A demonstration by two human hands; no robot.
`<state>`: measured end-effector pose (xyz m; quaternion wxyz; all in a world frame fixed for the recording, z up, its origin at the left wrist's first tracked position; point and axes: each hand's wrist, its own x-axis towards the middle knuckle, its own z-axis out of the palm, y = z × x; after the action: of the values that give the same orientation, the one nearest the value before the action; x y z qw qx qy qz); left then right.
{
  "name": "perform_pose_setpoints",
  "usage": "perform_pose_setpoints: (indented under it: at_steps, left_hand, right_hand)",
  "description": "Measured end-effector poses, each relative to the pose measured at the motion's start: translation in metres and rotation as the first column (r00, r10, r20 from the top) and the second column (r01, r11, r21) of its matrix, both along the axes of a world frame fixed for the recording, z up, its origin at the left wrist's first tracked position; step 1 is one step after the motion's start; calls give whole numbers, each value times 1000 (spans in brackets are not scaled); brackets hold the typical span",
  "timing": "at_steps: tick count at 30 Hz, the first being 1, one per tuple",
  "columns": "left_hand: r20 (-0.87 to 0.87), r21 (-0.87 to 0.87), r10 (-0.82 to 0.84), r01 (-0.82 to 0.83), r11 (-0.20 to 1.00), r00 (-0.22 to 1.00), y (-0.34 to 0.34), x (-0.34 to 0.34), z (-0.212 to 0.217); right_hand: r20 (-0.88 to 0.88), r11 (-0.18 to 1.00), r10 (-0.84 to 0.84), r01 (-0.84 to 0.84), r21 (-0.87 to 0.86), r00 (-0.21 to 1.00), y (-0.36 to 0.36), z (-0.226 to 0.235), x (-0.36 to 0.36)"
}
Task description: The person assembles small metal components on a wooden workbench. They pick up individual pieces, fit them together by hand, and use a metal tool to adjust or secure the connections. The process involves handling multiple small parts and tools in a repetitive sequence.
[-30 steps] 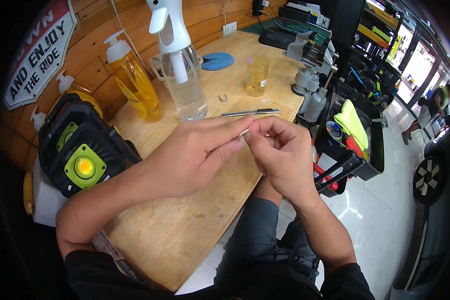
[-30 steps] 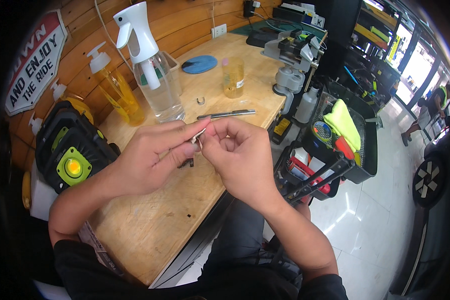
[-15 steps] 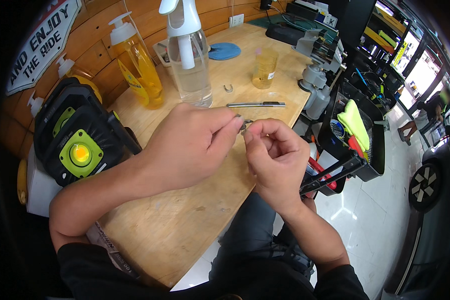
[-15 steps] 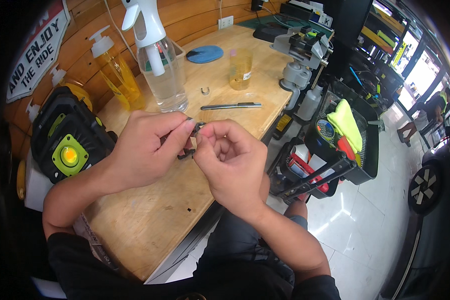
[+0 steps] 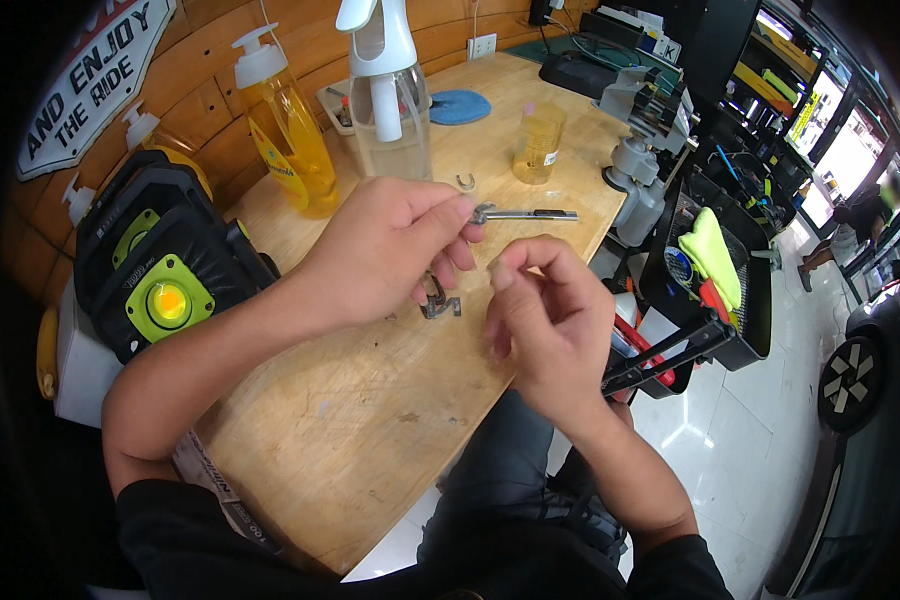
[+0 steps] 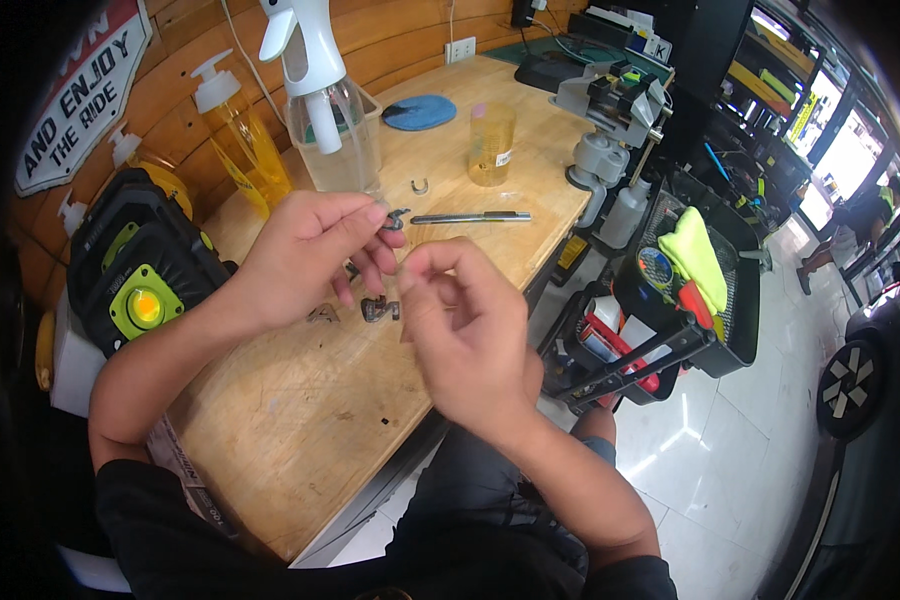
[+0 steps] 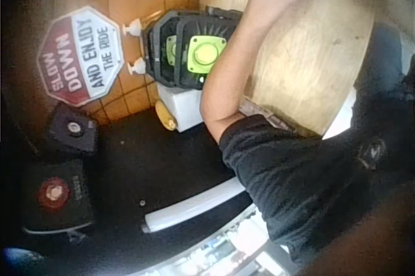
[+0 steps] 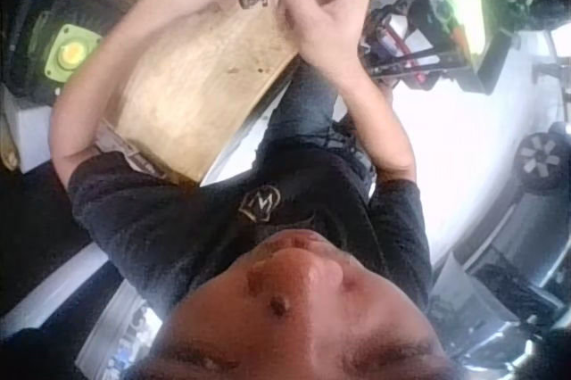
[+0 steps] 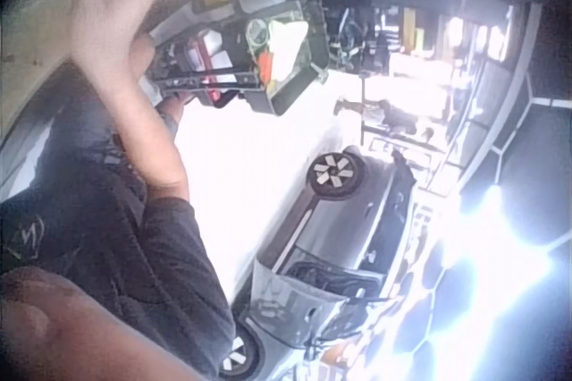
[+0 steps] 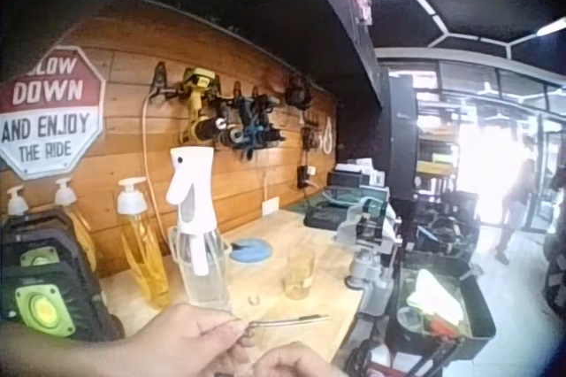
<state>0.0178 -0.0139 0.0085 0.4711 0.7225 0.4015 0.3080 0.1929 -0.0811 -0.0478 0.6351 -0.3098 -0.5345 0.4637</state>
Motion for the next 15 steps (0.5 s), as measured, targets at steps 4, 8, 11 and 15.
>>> perform_pose_setpoints:
  at_steps: [4, 8, 11, 15]
  left_hand:
    - [80, -105, -46, 54, 993, 996, 7, -6, -2]
    - [95, -88, -74, 82, 993, 993, 7, -7, -4]
    - [106, -99, -100, 110, 989, 989, 7, -6, -5]
    - [91, -100, -130, 139, 985, 987, 6, -7, -7]
  right_hand:
    - [8, 996, -4, 4, -89, 1000, 9, 3, 12]
    - [25, 995, 19, -17, -100, 999, 12, 6, 20]
    - [-31, 995, 28, -31, -99, 999, 16, 7, 22]
    - [4, 996, 38, -38, -78, 999, 20, 3, 27]
